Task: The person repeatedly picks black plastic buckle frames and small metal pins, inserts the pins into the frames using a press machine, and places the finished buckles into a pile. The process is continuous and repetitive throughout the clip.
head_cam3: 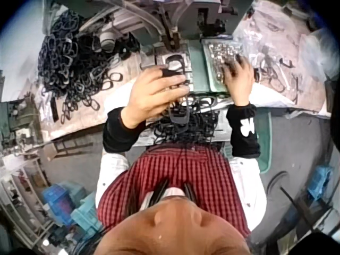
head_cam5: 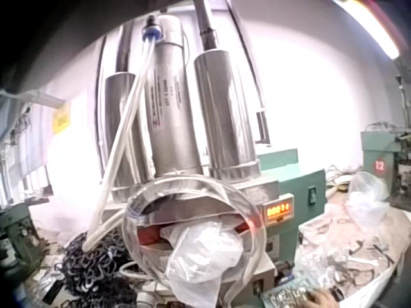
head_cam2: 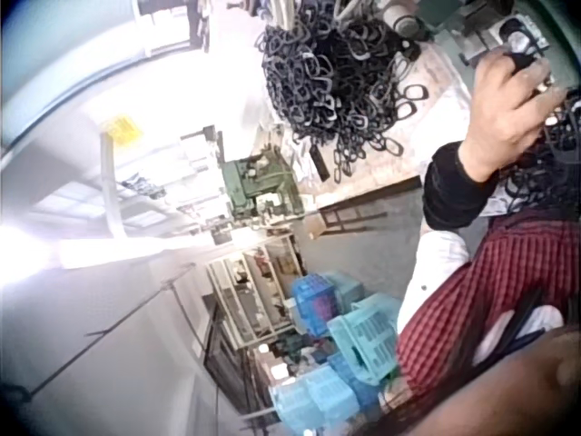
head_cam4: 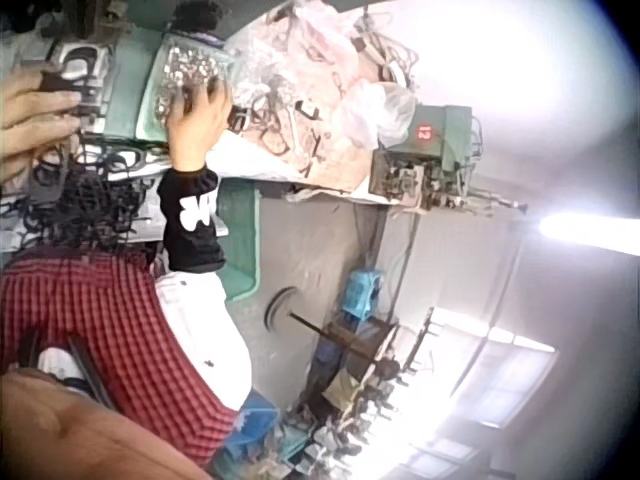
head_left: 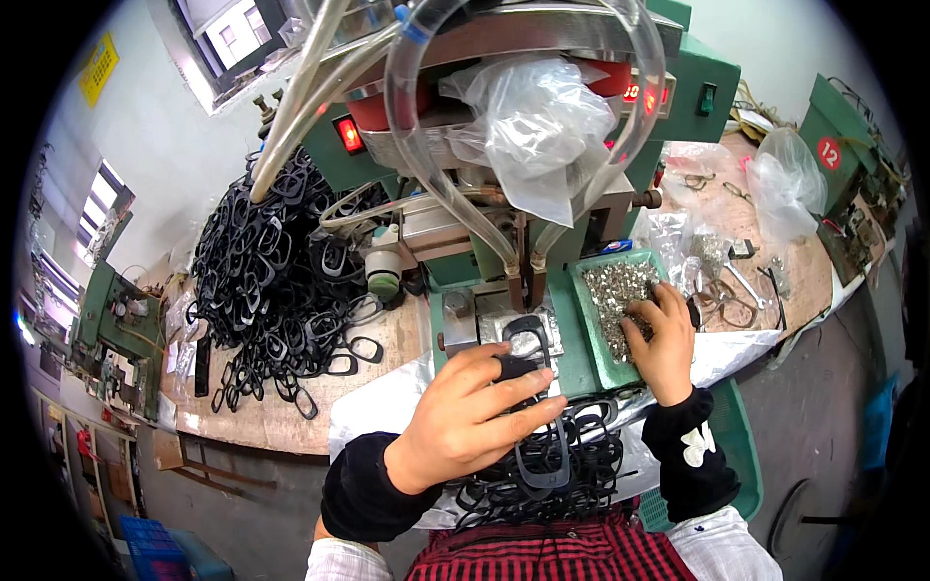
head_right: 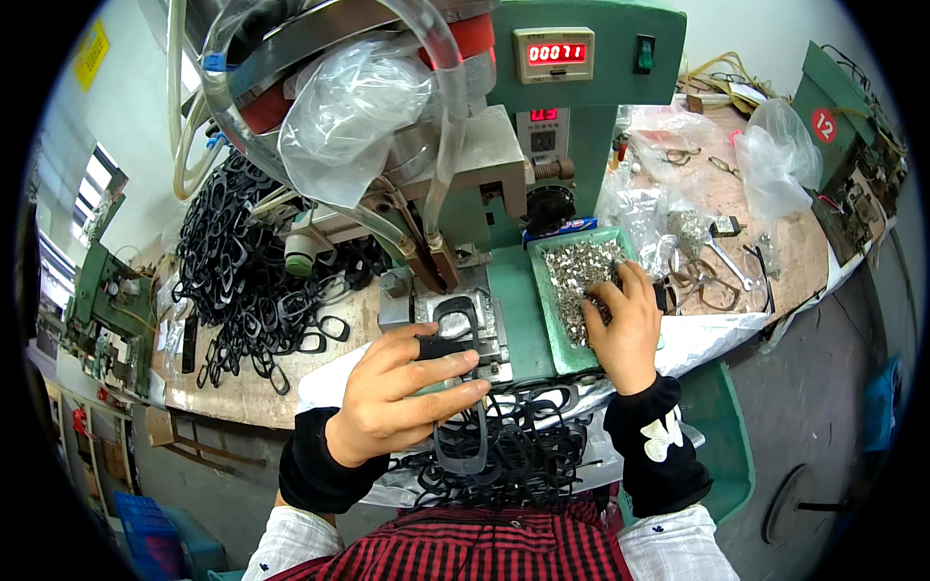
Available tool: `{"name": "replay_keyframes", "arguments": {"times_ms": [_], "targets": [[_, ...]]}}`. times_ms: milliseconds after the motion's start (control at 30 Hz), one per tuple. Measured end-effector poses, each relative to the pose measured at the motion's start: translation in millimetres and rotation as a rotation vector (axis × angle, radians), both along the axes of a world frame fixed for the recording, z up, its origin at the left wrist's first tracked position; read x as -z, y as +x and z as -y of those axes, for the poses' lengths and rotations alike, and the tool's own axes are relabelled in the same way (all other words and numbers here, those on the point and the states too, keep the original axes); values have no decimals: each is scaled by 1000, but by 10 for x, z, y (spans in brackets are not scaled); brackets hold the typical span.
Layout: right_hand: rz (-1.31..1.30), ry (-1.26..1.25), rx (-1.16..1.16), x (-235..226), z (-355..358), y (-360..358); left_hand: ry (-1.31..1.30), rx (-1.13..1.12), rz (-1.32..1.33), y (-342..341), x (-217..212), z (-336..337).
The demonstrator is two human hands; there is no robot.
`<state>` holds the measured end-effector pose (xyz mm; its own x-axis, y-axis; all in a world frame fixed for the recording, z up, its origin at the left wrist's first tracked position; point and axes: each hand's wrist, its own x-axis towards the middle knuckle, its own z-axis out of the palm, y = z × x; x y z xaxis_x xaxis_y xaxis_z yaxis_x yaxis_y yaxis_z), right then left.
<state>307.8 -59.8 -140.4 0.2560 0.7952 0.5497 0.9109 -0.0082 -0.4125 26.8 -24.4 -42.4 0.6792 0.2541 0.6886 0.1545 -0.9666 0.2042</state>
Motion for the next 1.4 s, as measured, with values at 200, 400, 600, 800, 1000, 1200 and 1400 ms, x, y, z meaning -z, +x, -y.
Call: {"name": "replay_keyframes", "arguments": {"times_ms": [200, 400, 600, 800, 1000, 1200, 1400], "targets": [[78, 85, -256, -67, -148, -144, -24, 7, -8, -55, 13, -6], [231, 65, -230, -143, -282, -116, -114, -116, 172, -109, 300, 318], [-334, 114, -45, -64, -42, -23, 205, -931, 339, -1105, 181, 357], [-456, 96, -70, -20, -71, -74, 201, -1101, -110, -1770, 229, -618], [-655, 61, 1, -3, 123, -50, 123, -1214, -463, -2089, 929, -971], [-543, 91, 100, 89, 537, 82, -282, -945, 140, -1849, 760, -732], [-580, 17, -79, -222, 252, -200, -859, -798, 544, -1815, 1037, -921]]}}
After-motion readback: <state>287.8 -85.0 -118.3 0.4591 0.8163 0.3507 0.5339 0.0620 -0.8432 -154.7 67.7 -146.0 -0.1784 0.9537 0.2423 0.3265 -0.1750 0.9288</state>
